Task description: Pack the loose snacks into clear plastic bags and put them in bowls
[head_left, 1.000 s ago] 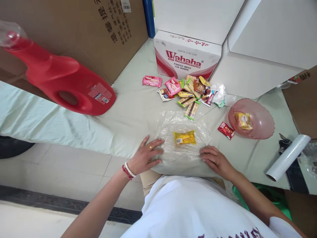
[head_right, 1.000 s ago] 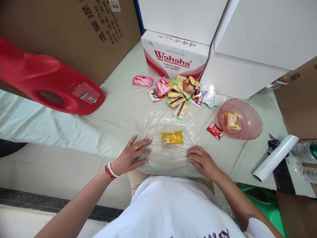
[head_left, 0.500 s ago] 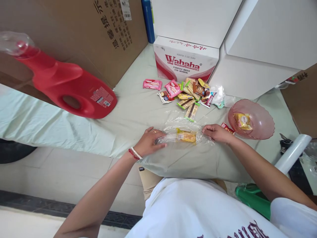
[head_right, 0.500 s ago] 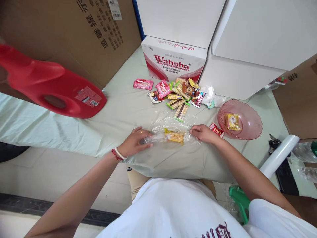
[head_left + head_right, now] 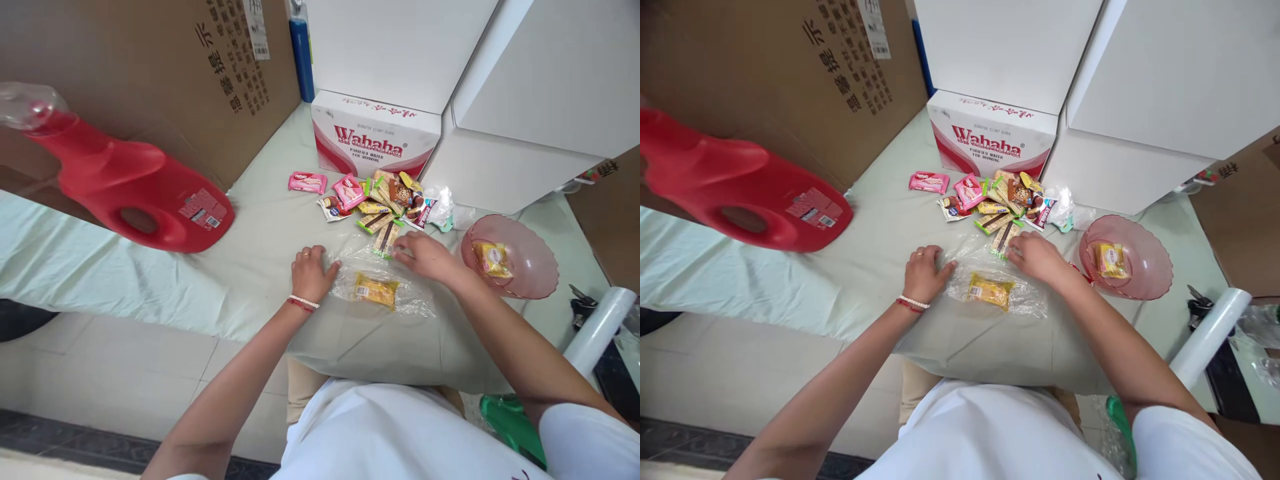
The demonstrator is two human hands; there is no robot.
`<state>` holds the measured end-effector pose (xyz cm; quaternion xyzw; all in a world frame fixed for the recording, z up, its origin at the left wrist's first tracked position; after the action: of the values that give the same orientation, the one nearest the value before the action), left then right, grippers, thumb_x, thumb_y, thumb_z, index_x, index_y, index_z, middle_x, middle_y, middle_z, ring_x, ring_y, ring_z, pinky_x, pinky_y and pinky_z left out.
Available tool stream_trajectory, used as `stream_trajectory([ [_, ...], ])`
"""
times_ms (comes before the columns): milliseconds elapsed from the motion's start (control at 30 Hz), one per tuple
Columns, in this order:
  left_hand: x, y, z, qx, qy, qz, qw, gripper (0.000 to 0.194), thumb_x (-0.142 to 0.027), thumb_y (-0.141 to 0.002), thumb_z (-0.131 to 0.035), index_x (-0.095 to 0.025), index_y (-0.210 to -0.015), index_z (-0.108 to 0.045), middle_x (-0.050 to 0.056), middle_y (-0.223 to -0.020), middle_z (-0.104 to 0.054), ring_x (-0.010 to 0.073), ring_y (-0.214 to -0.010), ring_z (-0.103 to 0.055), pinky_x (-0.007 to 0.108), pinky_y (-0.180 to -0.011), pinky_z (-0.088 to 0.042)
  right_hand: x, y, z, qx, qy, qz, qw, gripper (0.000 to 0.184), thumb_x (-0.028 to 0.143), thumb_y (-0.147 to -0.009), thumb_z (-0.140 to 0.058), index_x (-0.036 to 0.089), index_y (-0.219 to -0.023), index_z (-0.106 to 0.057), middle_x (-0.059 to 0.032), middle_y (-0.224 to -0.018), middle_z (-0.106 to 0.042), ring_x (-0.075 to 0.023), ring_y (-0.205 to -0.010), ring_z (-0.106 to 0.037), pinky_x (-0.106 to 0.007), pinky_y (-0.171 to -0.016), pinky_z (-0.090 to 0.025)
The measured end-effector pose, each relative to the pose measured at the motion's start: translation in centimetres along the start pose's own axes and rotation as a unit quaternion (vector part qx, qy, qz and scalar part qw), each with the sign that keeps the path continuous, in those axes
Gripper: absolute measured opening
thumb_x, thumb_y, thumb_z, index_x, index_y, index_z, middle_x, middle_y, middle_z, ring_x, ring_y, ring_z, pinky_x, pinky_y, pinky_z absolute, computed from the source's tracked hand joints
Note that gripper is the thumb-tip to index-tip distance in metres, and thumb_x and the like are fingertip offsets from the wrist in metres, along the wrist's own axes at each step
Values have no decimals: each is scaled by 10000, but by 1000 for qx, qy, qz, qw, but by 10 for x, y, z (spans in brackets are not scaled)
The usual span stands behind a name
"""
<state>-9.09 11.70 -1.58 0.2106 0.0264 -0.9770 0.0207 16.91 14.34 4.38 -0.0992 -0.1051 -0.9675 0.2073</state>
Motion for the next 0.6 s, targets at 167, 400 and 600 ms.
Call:
stream_trajectory([
  [167,-1,-6,-8,23,-8,13,1000,518,-445,-866,-676,-163,-1288,-573,132,-1148,-676,323,-1118,-607,431,-916,-446,28,-44,-23,-3,65,1,998,462,350,-908,-689,170,-1331,-639,-179,-1265,-637,-340,-1187,-531,-387,-935,-436],
  [400,0,-6,-9,55,20,15,998,263,-473,-896,-608,-222,-843,-667,70,-943,-671,291,-1034,-589,404,-859,-407,11,-57,-41,14,-76,-6,997,215,239,-818,-739,196,-1028,-745,-76,-1023,-707,-237,-992,-599,-331,-935,-407],
  [600,0,-3,-9,88,48,8,995,198,-410,-789,-702,-233,-877,-691,64,-1025,-642,291,-1080,-552,409,-897,-395,8,-50,-34,35,-190,19,981,97,244,-846,-676,149,-863,-682,-41,-847,-696,-172,-794,-598,-260,-763,-416],
])
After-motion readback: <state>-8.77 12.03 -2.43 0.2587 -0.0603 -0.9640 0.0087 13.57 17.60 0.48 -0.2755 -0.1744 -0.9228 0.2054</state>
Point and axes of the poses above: each hand's wrist, its own y-axis away from the middle knuckle, its own z-axis out of the back of the hand, x = y × z, the point moved 7 cm from there along -y, towards the middle knuckle
